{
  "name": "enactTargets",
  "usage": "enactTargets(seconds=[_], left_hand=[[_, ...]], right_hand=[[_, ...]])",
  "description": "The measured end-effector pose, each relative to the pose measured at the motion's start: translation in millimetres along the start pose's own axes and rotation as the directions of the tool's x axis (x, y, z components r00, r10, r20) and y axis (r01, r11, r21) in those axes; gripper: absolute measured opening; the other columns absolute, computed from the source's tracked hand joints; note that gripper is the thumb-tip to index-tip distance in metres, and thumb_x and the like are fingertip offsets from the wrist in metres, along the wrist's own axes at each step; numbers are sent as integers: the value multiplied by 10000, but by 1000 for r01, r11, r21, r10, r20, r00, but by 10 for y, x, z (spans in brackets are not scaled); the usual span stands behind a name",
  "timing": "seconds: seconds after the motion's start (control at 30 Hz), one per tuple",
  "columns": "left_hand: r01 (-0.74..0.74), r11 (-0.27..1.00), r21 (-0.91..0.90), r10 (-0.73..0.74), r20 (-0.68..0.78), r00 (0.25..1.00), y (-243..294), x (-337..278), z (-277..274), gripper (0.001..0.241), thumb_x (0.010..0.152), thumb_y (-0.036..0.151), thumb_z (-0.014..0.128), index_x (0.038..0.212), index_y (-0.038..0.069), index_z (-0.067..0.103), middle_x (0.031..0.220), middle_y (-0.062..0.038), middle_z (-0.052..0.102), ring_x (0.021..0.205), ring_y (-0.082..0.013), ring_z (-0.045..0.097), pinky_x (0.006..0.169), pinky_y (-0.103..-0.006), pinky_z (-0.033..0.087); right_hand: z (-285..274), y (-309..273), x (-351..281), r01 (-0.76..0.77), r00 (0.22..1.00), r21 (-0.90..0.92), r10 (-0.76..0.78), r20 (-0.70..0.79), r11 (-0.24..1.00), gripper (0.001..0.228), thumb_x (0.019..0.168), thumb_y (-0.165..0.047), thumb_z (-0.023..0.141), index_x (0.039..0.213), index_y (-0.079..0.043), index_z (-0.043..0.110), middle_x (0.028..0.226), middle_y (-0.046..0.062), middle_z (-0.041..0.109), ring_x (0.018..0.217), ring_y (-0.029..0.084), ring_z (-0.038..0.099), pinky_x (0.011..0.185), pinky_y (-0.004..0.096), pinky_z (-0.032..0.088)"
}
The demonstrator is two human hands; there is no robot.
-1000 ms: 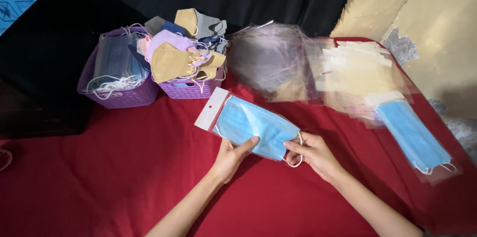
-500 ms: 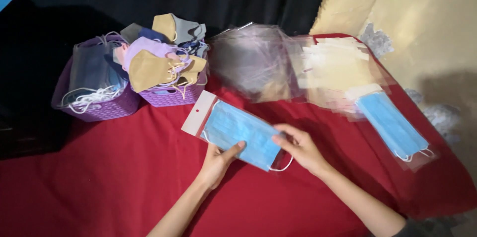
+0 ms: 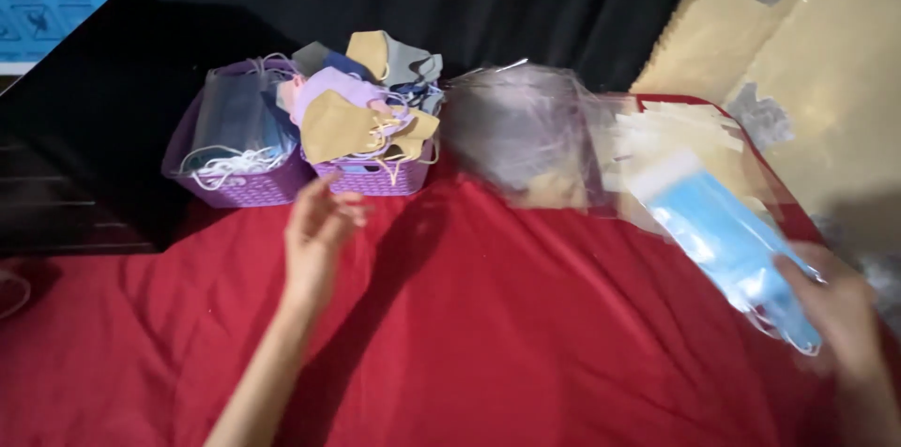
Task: The person is individually packing blue surgical masks into clear plastic sleeves on a red surface.
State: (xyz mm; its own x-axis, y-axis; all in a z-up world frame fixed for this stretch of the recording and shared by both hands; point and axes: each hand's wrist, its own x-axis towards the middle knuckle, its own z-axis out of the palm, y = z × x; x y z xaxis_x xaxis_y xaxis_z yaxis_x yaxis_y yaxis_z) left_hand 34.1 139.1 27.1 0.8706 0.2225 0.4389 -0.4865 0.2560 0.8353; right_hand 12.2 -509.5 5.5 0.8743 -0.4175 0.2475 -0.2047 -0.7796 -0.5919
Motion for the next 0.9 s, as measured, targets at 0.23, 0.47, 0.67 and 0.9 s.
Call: enactTargets(seconds=[0.23,0.47,0.67,0.9], left_hand=[[-123,857,500,273,-239,932,641,626,-893,372,956,-59,458,1281,53,602,1129,-91,655,902,-141,634,772,-250,516],[88,247,965,176,-134,975,60,1675,-2440,328,898,247,580,1123,140,793,1040,-88,766,990,-273,714,851,-393,510],[288,-60,956,-144,-294,945,-255,2149,-2765,422,874,328,575,1169,102,776,1119,-220,748,1100,-493,640,953,-476,514],[581,-150,800,-128,-598,791,-166,2219,-2363,737,826,509,814,1248,-87,706,1198,-338,696,1086,-497,681,806,-546,593]], right_hand=[[152,1545,155,197,968,-180,-220,-120,964,552,960,-35,803,1467,127,659,1270,343,699,1064,452,688,886,498,566],[130,528,123,474,849,-219,-509,-140,853,443,986,-179,691,1368,45,705,1175,237,734,1043,397,690,1019,452,528],[671,-349,63,622,760,-258,-649,-26,739,513,889,-326,660,1364,-134,640,1334,120,653,1236,352,615,1105,456,456],[1133,-997,11,699,713,-81,-682,165,711,450,911,-306,629,1347,-195,623,1330,67,584,1318,260,515,1151,404,365]])
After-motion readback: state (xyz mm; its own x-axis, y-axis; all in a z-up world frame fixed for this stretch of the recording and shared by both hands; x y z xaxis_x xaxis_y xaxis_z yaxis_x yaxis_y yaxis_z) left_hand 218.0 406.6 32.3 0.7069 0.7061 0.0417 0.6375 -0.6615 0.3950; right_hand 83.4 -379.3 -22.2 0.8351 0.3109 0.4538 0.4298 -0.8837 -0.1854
